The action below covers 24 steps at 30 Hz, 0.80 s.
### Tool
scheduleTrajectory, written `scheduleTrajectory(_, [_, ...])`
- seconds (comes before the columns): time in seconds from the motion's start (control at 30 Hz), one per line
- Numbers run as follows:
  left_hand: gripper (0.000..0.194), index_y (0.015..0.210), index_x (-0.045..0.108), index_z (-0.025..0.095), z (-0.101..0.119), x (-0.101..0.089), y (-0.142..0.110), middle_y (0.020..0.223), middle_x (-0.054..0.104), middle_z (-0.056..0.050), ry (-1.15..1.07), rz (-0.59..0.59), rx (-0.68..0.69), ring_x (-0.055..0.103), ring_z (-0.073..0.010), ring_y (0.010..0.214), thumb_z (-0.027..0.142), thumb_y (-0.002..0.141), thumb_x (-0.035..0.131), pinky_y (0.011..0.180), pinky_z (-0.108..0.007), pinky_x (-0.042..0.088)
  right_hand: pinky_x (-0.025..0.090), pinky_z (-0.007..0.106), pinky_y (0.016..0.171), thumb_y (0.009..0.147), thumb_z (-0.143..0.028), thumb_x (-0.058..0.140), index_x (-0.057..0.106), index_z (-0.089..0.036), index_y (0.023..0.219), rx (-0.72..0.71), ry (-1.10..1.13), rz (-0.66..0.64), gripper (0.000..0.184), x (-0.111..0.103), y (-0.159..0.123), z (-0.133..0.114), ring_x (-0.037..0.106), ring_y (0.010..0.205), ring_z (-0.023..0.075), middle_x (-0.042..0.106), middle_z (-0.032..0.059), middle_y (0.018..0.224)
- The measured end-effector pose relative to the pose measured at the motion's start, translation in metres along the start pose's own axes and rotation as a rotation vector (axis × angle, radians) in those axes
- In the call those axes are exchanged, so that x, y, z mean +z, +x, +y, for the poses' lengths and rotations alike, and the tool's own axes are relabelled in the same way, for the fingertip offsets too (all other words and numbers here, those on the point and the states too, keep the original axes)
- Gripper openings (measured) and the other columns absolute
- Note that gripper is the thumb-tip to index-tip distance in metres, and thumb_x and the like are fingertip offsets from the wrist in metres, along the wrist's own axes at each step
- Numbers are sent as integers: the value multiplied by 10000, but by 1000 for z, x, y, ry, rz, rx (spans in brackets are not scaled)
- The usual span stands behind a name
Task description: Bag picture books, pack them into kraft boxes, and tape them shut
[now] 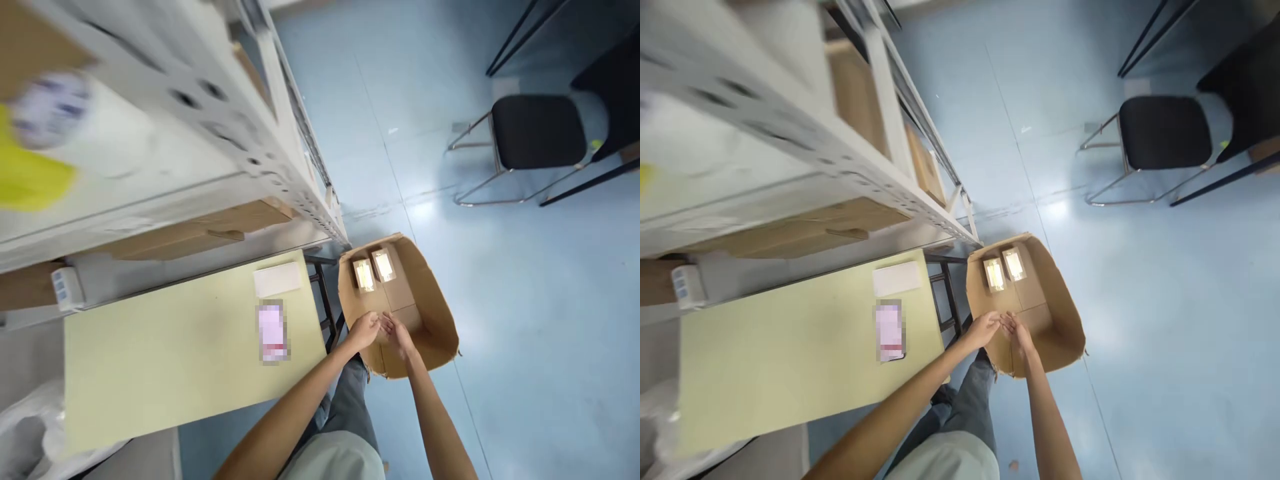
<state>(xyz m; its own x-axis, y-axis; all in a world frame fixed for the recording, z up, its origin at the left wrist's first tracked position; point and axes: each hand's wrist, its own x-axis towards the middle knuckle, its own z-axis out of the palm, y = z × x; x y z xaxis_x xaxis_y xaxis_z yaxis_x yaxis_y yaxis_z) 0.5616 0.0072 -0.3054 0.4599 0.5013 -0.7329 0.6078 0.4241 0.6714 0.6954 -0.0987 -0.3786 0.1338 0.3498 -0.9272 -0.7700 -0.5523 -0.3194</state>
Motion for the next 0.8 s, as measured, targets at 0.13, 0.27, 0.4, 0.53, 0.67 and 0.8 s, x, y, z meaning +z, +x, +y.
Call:
scheduleTrajectory(0.13, [332, 1149, 793, 178, 25, -47, -77, 1277, 828, -176, -230, 31, 149, 773, -309, 1257, 443, 949, 791, 1192, -465, 553, 530, 478, 1248, 824, -554, 867, 808, -252, 1133, -207, -66, -160, 436, 45, -73, -27, 798, 1247, 296, 869, 111, 1214])
scheduleTrajectory(0.27, [427, 1013, 811, 205, 35, -91, -172, 1199, 842, -160, -351, 123, 269, 784, -328, 1204, 608, 873, 823, 1161, -461, 564, 561, 487, 1201, 725, -678, 951, 824, -232, 1199, -334, -175, -258, 664, 95, -152, -31, 795, 1238, 326, 850, 134, 1283])
scheduleTrajectory(0.4, [498, 956, 818, 253, 7, -125, -273, 1186, 852, -137, -541, 256, 305, 772, -356, 1242, 705, 756, 881, 1168, -482, 553, 563, 529, 1196, 660, -768, 972, 841, -257, 1196, -429, -317, -324, 752, 151, -229, -2, 790, 1250, 368, 849, 131, 1289])
scheduleTrajectory(0.53, [569, 897, 826, 279, -62, -156, -369, 1179, 862, -128, -712, 450, 306, 766, -397, 1251, 761, 615, 936, 1164, -520, 550, 533, 566, 1223, 657, -800, 965, 862, -258, 1163, -466, -500, -444, 749, 205, -292, 50, 783, 1263, 390, 849, 154, 1278])
scheduleTrajectory(0.67, [550, 863, 831, 282, -146, -182, -467, 1154, 863, -125, -865, 698, 373, 774, -390, 1227, 760, 613, 941, 1146, -494, 566, 520, 579, 1238, 657, -791, 976, 872, -271, 1172, -461, -718, -602, 739, 258, -335, 113, 789, 1249, 387, 844, 151, 1297])
scheduleTrajectory(0.8, [503, 923, 853, 274, -221, -193, -568, 1186, 858, -124, -996, 945, 486, 769, -371, 1227, 708, 682, 936, 1172, -499, 550, 506, 577, 1265, 649, -783, 985, 869, -289, 1160, -443, -870, -745, 720, 318, -367, 190, 776, 1283, 380, 838, 136, 1319])
